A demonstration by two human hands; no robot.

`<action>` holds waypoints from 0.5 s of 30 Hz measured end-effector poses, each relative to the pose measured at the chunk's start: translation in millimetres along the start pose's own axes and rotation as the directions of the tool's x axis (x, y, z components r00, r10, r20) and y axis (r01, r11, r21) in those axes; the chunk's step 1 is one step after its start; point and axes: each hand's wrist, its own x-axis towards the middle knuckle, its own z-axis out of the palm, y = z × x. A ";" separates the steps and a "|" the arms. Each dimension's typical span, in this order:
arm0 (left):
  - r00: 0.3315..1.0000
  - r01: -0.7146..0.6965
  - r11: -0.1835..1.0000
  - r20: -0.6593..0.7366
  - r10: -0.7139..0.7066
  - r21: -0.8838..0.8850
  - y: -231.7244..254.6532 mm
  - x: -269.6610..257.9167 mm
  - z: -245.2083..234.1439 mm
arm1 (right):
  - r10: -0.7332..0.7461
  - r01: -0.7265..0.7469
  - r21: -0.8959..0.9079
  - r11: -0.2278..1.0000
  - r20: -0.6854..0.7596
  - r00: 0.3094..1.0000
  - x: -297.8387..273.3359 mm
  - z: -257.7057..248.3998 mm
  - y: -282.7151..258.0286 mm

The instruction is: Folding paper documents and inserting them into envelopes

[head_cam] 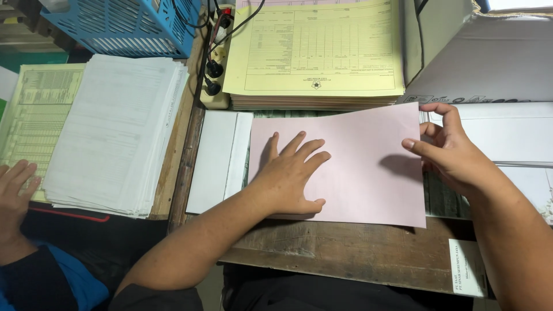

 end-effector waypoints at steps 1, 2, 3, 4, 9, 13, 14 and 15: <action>1.000 0.000 1.000 -0.001 0.000 0.001 2.4 0.1 -3.6 | -0.001 0.001 0.000 1.000 -0.001 1.000 0.6 1.6 1.7; 0.998 0.046 0.999 0.045 -0.047 0.019 5.0 0.1 -7.2 | 0.006 -0.005 0.043 0.999 -0.006 1.000 1.1 3.2 3.5; 0.991 0.092 0.995 0.094 -0.095 0.039 7.8 -1.5 -10.0 | 0.016 -0.015 0.089 0.996 -0.010 1.000 0.0 5.9 6.7; 0.991 0.092 0.995 0.098 -0.096 0.040 8.4 -1.0 -8.1 | 0.019 -0.018 0.092 0.996 -0.010 1.000 3.4 4.9 17.8; 0.994 0.086 0.996 0.066 -0.087 0.018 14.3 -2.9 -4.5 | -0.188 0.228 0.357 0.906 -0.146 0.971 -7.0 21.5 25.1; 0.998 0.013 1.000 -0.061 -0.013 -0.002 10.7 -0.2 9.9 | -0.474 0.422 0.437 0.795 0.011 0.881 -9.1 21.9 41.1; 1.000 0.003 1.000 -0.028 -0.003 -0.015 12.7 0.4 8.2 | -0.541 0.509 0.240 0.826 0.090 0.836 -12.7 23.5 35.3; 1.000 -0.006 1.000 0.005 0.006 -0.028 14.4 0.8 6.4 | -0.587 0.590 0.041 0.806 0.183 0.789 -16.0 25.3 29.2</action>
